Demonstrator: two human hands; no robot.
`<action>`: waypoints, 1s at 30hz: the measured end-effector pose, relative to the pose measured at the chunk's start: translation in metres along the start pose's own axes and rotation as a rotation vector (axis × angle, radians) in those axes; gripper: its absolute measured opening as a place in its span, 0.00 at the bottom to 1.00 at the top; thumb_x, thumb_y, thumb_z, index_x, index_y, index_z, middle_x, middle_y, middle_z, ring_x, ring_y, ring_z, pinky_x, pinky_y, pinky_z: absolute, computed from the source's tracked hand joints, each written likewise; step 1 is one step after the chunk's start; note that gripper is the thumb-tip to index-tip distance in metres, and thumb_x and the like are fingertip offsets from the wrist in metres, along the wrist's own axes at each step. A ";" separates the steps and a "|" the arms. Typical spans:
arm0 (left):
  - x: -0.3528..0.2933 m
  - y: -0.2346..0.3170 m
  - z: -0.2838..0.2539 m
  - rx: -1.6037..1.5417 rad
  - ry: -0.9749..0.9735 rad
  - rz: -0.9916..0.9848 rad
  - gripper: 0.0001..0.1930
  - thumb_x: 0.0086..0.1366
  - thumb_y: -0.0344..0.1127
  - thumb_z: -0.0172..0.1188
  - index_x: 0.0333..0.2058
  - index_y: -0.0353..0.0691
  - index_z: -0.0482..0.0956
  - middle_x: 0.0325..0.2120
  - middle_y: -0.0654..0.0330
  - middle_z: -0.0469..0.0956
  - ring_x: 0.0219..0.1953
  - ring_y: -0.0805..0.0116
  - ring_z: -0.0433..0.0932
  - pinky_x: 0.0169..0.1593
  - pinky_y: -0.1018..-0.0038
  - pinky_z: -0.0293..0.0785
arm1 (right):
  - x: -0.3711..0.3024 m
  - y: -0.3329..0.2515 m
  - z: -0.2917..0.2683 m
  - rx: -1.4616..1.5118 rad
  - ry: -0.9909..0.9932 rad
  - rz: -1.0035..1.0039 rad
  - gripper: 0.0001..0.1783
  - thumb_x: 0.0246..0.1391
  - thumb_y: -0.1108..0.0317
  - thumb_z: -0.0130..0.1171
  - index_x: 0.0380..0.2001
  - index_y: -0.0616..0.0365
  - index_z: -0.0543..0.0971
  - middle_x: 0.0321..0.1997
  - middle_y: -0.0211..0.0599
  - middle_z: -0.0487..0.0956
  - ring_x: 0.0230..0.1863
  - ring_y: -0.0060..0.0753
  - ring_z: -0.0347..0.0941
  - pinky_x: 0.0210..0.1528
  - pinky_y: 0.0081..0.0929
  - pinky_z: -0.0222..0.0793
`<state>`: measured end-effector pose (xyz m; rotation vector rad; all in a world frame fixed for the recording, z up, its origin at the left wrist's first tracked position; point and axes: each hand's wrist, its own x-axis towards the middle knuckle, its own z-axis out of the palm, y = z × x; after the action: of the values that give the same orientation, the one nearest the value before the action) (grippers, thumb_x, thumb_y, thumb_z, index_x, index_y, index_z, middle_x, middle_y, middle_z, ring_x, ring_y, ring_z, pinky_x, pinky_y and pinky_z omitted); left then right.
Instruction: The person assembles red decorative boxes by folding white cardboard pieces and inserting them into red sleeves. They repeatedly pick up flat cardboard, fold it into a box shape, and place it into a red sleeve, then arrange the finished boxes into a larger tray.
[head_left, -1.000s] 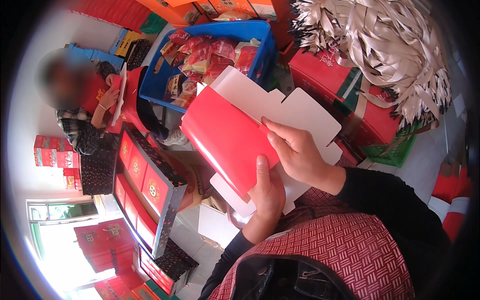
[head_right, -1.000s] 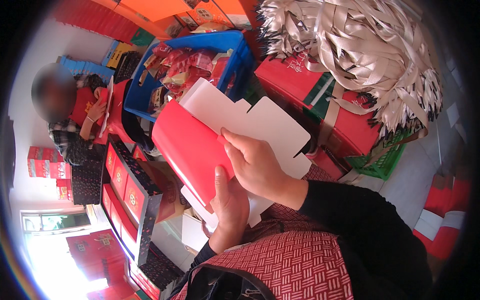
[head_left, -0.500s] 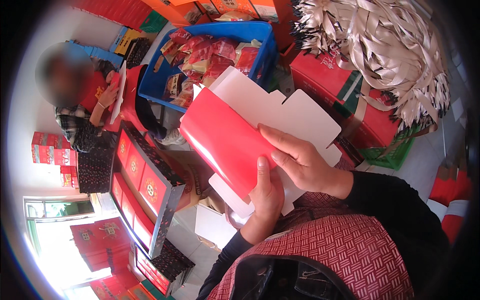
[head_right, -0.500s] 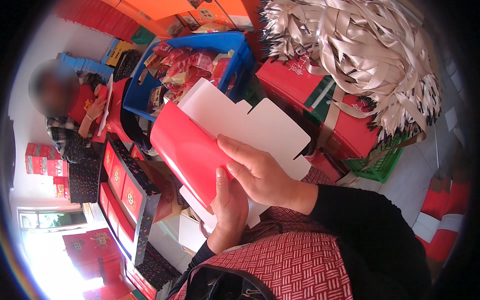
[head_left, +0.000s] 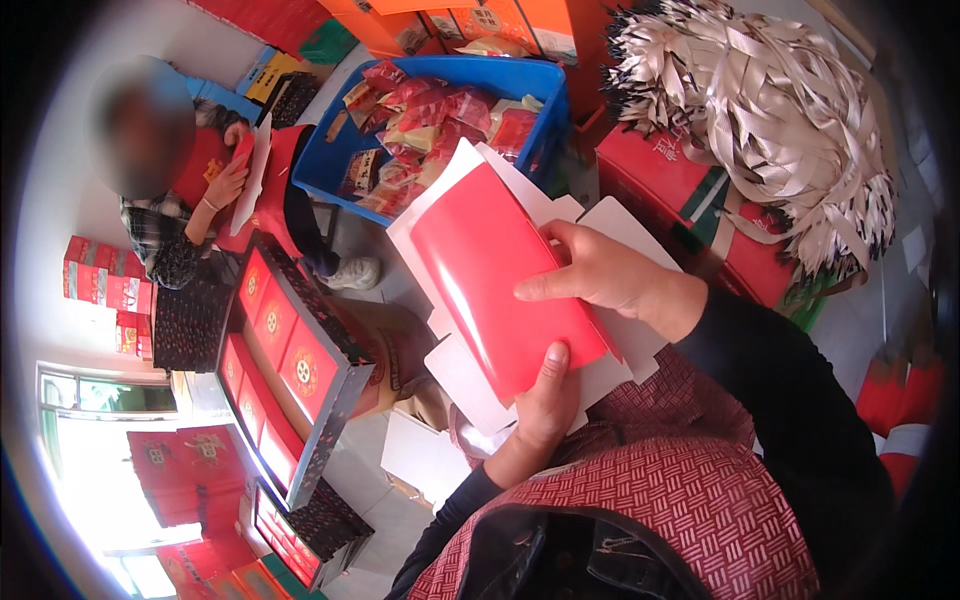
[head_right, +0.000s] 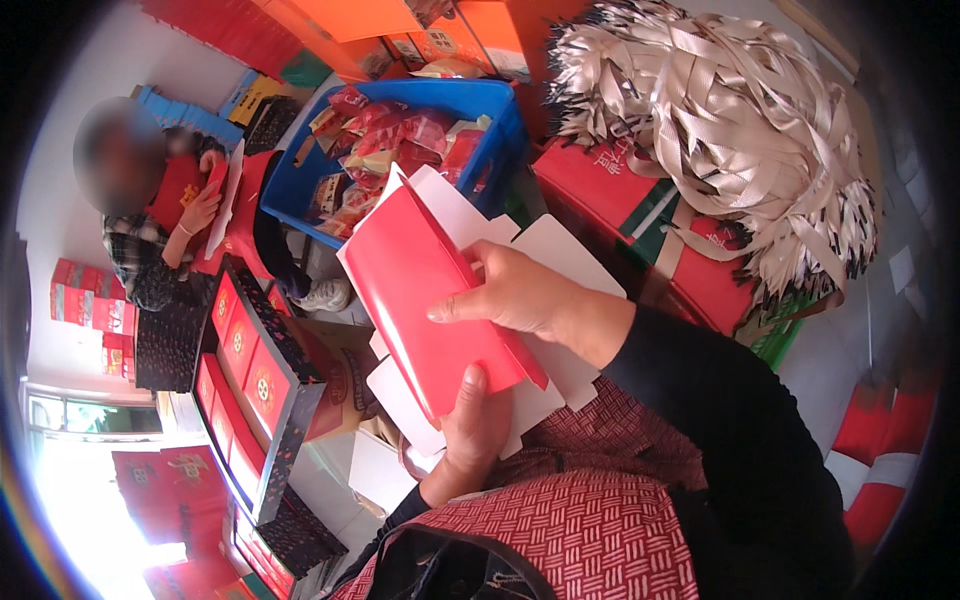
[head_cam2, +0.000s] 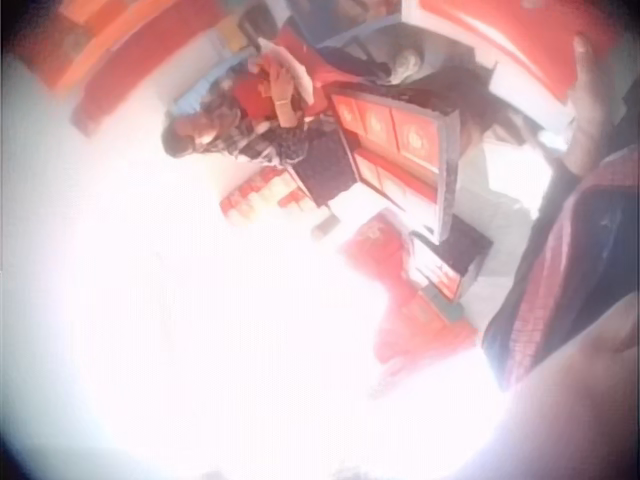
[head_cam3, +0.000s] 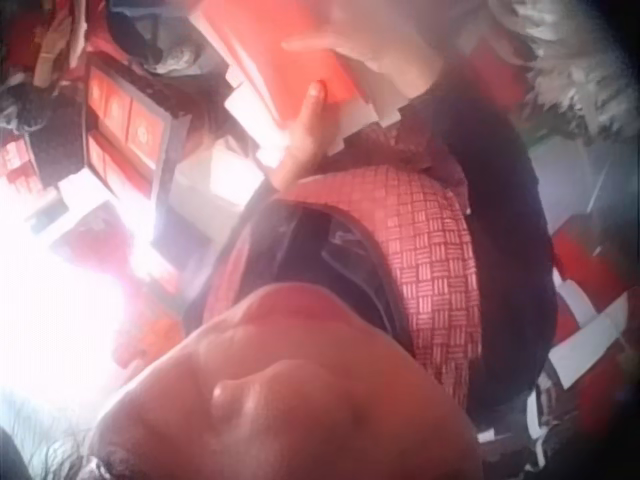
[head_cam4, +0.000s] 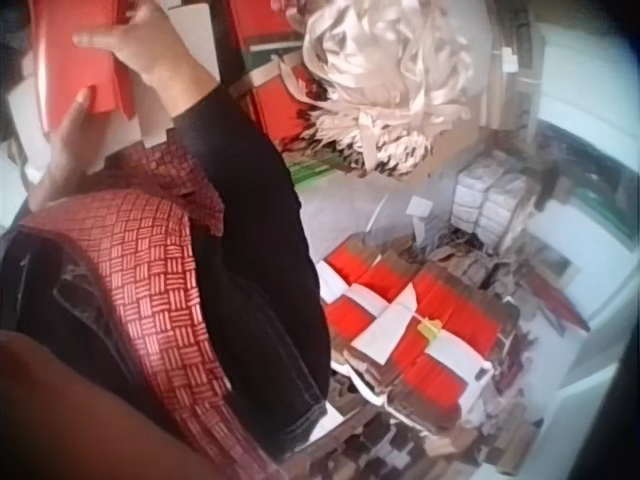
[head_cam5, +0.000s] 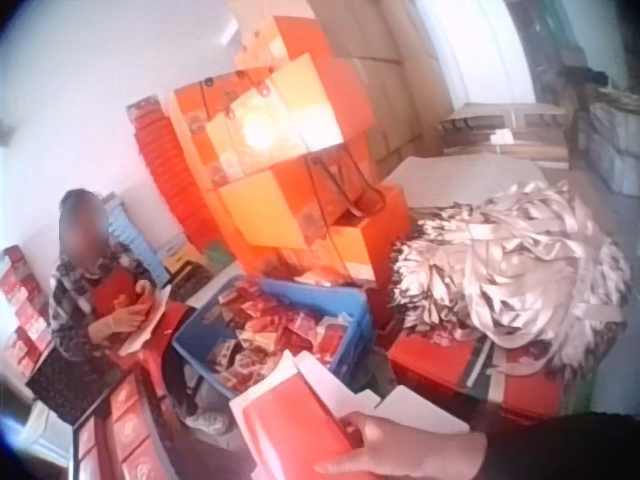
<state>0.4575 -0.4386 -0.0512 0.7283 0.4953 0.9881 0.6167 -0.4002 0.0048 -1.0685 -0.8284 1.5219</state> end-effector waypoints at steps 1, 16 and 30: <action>0.000 0.001 0.001 -0.021 -0.008 -0.020 0.27 0.67 0.30 0.54 0.62 0.40 0.57 0.58 0.58 0.64 0.61 0.63 0.61 0.66 0.64 0.54 | 0.002 0.002 0.003 0.045 0.006 0.032 0.29 0.45 0.72 0.68 0.50 0.71 0.70 0.47 0.49 0.77 0.48 0.34 0.75 0.51 0.28 0.71; -0.038 0.099 -0.042 0.811 0.250 0.313 0.25 0.61 0.21 0.57 0.58 0.33 0.66 0.53 0.50 0.72 0.53 0.65 0.73 0.53 0.69 0.71 | -0.025 0.017 0.013 -0.089 0.134 -0.049 0.20 0.48 0.79 0.60 0.48 0.66 0.74 0.40 0.36 0.80 0.39 0.26 0.77 0.44 0.24 0.73; 0.007 0.086 -0.044 0.503 0.021 0.179 0.40 0.66 0.27 0.55 0.69 0.39 0.39 0.61 0.48 0.61 0.62 0.61 0.63 0.63 0.66 0.60 | -0.018 0.017 0.019 -0.169 -0.042 -0.433 0.40 0.62 0.64 0.53 0.69 0.61 0.45 0.64 0.44 0.62 0.63 0.32 0.62 0.61 0.29 0.62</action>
<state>0.3816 -0.3883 -0.0167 1.2294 0.7177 1.0484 0.5936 -0.4207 -0.0002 -0.9056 -1.1502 1.1265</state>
